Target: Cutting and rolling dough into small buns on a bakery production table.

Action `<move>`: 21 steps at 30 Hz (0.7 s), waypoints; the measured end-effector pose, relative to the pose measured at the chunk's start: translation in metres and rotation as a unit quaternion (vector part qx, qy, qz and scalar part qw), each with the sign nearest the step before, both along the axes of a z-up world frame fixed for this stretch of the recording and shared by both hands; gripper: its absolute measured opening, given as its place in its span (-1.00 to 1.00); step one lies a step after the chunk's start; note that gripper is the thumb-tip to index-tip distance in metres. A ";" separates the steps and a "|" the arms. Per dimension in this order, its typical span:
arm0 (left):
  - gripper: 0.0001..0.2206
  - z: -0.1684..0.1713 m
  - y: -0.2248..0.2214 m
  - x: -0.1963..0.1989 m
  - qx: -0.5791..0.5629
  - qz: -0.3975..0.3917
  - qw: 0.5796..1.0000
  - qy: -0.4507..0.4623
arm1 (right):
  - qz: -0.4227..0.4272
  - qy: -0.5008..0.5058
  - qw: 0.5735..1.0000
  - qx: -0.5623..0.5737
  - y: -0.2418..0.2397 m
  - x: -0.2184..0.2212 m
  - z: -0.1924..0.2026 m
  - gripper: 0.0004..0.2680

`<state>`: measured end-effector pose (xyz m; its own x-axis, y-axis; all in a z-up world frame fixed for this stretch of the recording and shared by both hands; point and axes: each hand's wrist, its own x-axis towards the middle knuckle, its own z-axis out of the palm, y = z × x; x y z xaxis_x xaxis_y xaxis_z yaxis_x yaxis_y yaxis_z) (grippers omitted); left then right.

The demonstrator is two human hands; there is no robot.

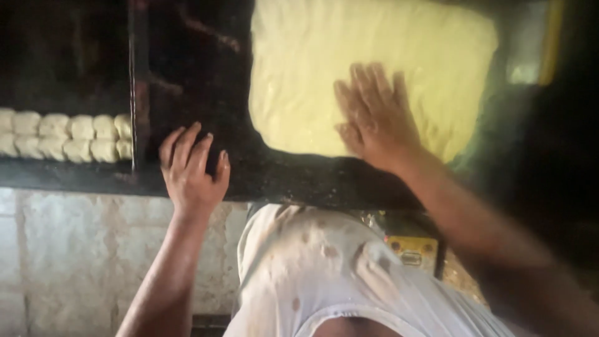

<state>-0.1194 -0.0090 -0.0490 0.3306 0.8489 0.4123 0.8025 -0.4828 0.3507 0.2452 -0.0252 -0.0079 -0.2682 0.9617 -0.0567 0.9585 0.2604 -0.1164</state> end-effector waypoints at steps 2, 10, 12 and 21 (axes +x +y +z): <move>-0.72 0.000 -0.003 -0.002 0.000 -0.006 1.000 -0.006 | 0.026 -0.005 1.000 -0.003 0.008 0.005 0.007 -0.43; -0.73 -0.001 -0.002 -0.008 0.005 -0.004 1.000 -0.024 | 0.020 -0.125 0.987 -0.099 -0.059 -0.004 0.033 -0.37; -0.72 -0.003 -0.004 -0.007 0.007 -0.008 0.999 -0.033 | 0.013 -0.151 0.982 -0.111 -0.059 0.001 0.038 -0.37; -0.74 0.000 -0.001 -0.007 0.017 -0.005 0.999 -0.050 | 0.042 -0.002 0.999 -0.025 -0.046 -0.057 0.029 -0.39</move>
<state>-0.1261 -0.0105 -0.0486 0.2941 0.8306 0.4728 0.7600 -0.5033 0.4113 0.1884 -0.0710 0.0212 -0.3470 0.9319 -0.1056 0.9342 0.3334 -0.1274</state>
